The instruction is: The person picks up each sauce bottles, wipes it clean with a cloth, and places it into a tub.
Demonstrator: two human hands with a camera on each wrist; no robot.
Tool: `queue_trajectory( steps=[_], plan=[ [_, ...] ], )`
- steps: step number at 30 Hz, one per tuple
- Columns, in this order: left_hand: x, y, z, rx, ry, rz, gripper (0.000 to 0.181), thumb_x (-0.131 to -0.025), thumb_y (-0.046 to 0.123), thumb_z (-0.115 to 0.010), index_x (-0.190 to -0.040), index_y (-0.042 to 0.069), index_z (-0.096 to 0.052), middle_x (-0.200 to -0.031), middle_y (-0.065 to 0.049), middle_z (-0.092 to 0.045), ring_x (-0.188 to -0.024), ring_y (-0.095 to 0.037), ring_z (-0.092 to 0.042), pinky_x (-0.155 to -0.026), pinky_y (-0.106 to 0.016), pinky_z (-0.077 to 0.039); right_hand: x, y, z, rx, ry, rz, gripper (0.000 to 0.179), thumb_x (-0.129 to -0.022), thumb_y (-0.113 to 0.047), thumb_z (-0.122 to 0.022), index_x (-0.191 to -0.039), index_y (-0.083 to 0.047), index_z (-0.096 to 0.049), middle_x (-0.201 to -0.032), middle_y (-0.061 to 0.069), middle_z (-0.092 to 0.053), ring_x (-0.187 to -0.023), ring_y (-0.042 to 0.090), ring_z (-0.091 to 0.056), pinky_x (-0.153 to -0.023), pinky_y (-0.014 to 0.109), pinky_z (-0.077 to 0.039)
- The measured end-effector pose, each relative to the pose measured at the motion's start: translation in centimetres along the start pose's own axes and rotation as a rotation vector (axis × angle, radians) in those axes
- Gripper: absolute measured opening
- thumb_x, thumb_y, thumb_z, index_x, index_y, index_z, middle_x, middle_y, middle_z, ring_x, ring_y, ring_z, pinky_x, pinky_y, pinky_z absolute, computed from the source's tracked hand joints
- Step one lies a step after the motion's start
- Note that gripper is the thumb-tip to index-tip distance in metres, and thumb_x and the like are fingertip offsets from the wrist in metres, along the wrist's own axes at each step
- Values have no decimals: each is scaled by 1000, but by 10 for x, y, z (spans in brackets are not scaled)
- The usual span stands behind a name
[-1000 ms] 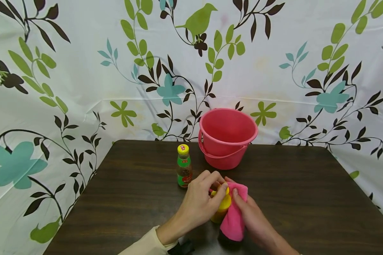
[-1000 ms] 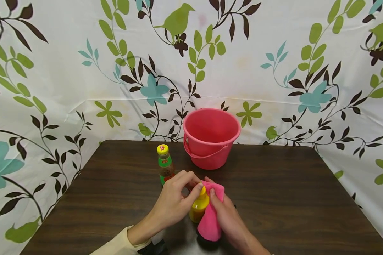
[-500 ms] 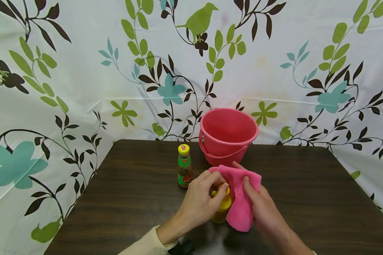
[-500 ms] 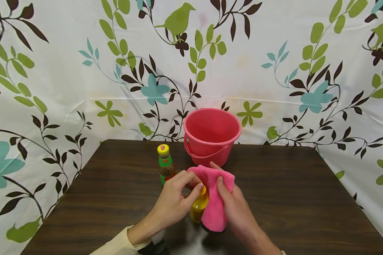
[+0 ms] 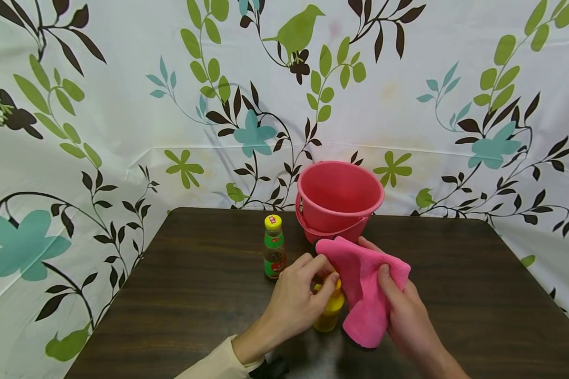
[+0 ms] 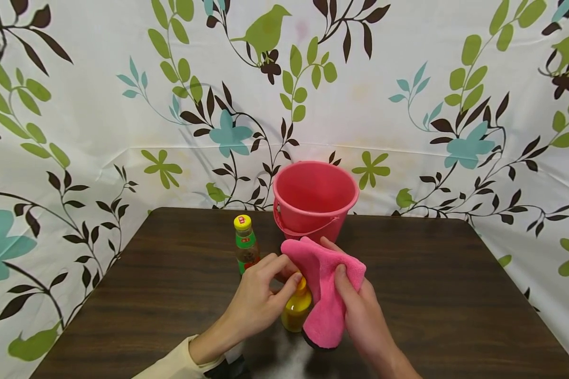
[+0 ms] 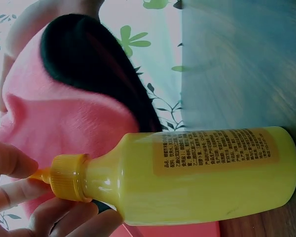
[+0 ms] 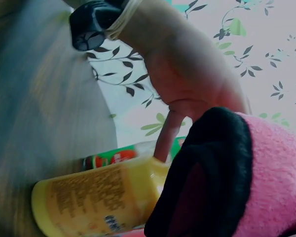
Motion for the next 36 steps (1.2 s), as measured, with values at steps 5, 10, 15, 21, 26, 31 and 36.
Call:
queue_trajectory(
  steps=[5,10,15,21,26,31,36],
  plan=[
    [0,-1,-1,6,-16,7,3,-100,25,-69,-97,23,-69,-86,12,-59,-77,-5,-59,-67,-20,-54,3,11,4,9,28,-11,52,-116,-42,-31,-165,-26,-33,-164,5,-41,-141,17,-54,-106,33,-57],
    [0,-1,-1,8,-25,22,6,-101,27,-68,-102,21,-71,-88,11,-60,-78,-10,-61,-69,-20,-55,4,20,9,26,81,-23,50,-116,-42,-33,-162,-25,-40,-159,0,-48,-137,16,-58,-104,31,-58],
    [0,-1,0,-3,-21,35,7,-100,27,-68,-100,21,-71,-88,10,-61,-77,-8,-61,-69,-20,-55,3,25,12,54,126,-35,46,-116,-40,-35,-158,-26,-46,-155,-3,-53,-134,17,-61,-101,30,-59],
    [-2,1,1,-55,2,19,4,-99,27,-69,-97,23,-70,-85,7,-61,-71,-6,-57,-65,-19,-52,4,31,11,48,147,-61,45,-115,-39,-37,-156,-23,-48,-151,-2,-56,-131,18,-62,-99,31,-60],
    [-3,1,2,-94,5,24,5,-100,27,-69,-101,22,-71,-85,4,-60,-69,-6,-53,-62,-18,-50,8,35,10,53,145,-48,45,-116,-36,-37,-154,-17,-52,-147,0,-60,-127,20,-63,-95,32,-61],
    [-4,1,0,-90,-8,39,8,-101,28,-69,-105,22,-72,-87,5,-60,-73,-2,-52,-65,-18,-51,10,39,8,58,135,-57,44,-116,-33,-38,-152,-13,-53,-145,-2,-63,-123,20,-63,-90,31,-60],
    [-3,4,-1,-88,1,10,9,-101,28,-70,-104,20,-71,-87,-1,-62,-71,-2,-51,-63,-18,-49,3,41,-1,35,25,-100,48,-114,-33,-41,-160,-20,-43,-159,-4,-51,-136,17,-56,-103,32,-57]
  ],
)
Point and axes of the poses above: each hand's wrist, its own x-axis away from the middle knuckle, its own z-axis out of the back of the hand, y = z × x, the point moved 5 cm from there along -x, towards the middle knuckle
